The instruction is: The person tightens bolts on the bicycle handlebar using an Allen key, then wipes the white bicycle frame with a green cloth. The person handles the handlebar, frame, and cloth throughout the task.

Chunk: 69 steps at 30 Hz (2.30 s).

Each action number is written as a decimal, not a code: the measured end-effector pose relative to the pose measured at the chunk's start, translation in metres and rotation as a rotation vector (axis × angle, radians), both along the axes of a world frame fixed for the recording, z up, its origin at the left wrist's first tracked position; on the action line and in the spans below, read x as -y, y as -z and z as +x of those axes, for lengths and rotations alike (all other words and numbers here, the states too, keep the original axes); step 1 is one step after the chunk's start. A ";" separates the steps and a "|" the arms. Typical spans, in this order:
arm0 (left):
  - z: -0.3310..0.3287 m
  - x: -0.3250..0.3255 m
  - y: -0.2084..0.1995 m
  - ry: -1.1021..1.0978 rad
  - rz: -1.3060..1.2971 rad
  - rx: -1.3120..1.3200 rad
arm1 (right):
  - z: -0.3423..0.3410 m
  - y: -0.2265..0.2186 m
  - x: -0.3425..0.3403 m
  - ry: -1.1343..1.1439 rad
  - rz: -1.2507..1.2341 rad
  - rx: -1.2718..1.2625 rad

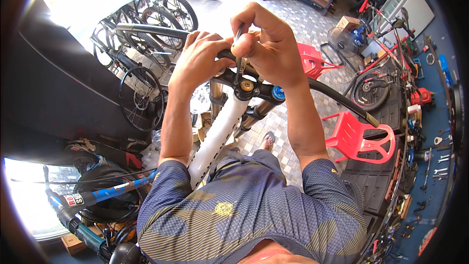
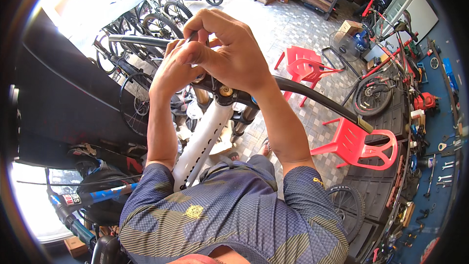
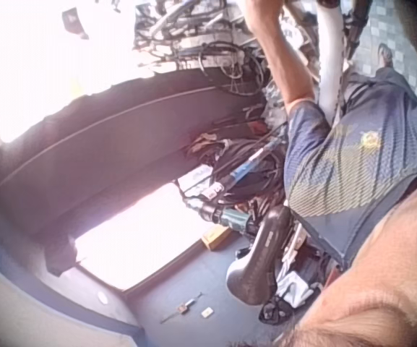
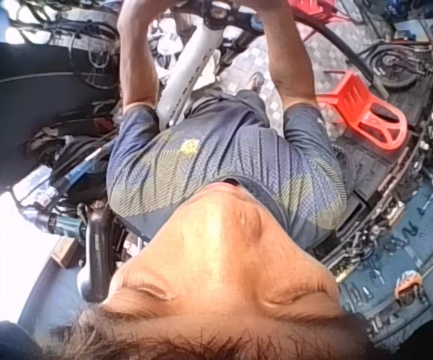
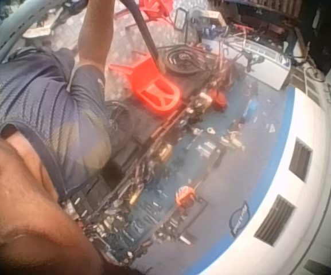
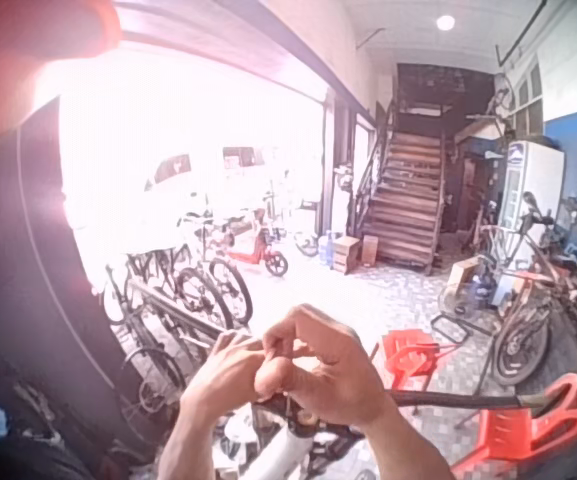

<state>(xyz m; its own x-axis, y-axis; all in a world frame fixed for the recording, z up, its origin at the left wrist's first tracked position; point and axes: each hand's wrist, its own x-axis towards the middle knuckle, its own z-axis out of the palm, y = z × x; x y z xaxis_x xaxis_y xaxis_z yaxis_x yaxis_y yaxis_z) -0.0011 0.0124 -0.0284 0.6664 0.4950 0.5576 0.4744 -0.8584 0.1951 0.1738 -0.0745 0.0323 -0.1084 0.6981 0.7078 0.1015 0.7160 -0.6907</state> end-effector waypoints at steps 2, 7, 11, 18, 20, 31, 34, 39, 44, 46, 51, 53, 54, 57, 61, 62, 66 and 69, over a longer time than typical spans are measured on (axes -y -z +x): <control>0.003 -0.005 0.002 -0.002 0.013 -0.024 | -0.007 0.008 -0.006 -0.093 0.047 -0.124; -0.005 -0.005 -0.002 0.060 -0.022 -0.010 | 0.001 0.010 -0.006 -0.486 0.020 -0.279; -0.004 -0.005 -0.002 0.071 -0.035 -0.005 | 0.003 -0.006 0.012 -0.275 -0.017 -0.327; 0.002 0.004 -0.011 0.168 -0.157 0.127 | 0.030 -0.026 0.032 -0.310 -0.045 -0.379; 0.010 0.015 -0.022 0.397 -0.497 0.353 | 0.037 -0.020 0.028 -0.330 -0.063 -0.396; 0.052 0.045 -0.009 0.492 -0.868 0.317 | 0.034 -0.008 0.022 -0.280 -0.104 -0.329; 0.049 0.044 -0.007 0.481 -0.902 0.314 | 0.034 -0.008 0.022 -0.287 -0.108 -0.273; 0.042 0.042 0.002 0.544 -0.821 0.379 | 0.028 -0.010 0.021 -0.299 -0.135 -0.195; 0.039 0.040 -0.005 0.519 -0.870 0.340 | 0.028 -0.007 0.015 -0.144 -0.154 -0.103; 0.044 0.036 0.005 0.492 -0.990 0.423 | 0.024 -0.007 0.015 -0.050 -0.137 -0.057; 0.051 0.040 0.008 0.559 -0.916 0.581 | 0.012 -0.013 0.026 0.496 -0.035 0.254; 0.055 0.048 0.000 0.516 -0.930 0.637 | 0.006 -0.006 0.019 0.722 0.063 0.248; 0.054 0.048 0.000 0.529 -0.946 0.640 | 0.006 -0.006 0.020 0.559 -0.048 0.107; 0.052 0.047 0.003 0.570 -0.990 0.666 | 0.020 -0.010 0.024 0.100 -0.324 -0.180; 0.049 0.048 -0.001 0.542 -1.042 0.687 | 0.042 0.006 0.011 -0.291 -0.362 -0.276; 0.048 0.048 -0.002 0.513 -1.056 0.679 | 0.046 0.008 0.011 -0.361 -0.386 -0.293; 0.053 0.047 0.002 0.583 -1.055 0.680 | 0.054 0.015 0.003 -0.722 -0.413 -0.467; 0.056 0.044 0.002 0.505 -1.016 0.561 | 0.071 0.013 -0.012 -0.889 -0.429 -0.390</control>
<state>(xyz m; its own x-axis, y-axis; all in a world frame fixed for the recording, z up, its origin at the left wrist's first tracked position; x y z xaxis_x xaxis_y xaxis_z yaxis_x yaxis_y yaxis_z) 0.0553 -0.0317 -0.0306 0.7015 0.6247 0.3429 -0.2226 -0.2651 0.9382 0.2452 -0.0629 0.0195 -0.5212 0.6790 0.5171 -0.6220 0.1127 -0.7749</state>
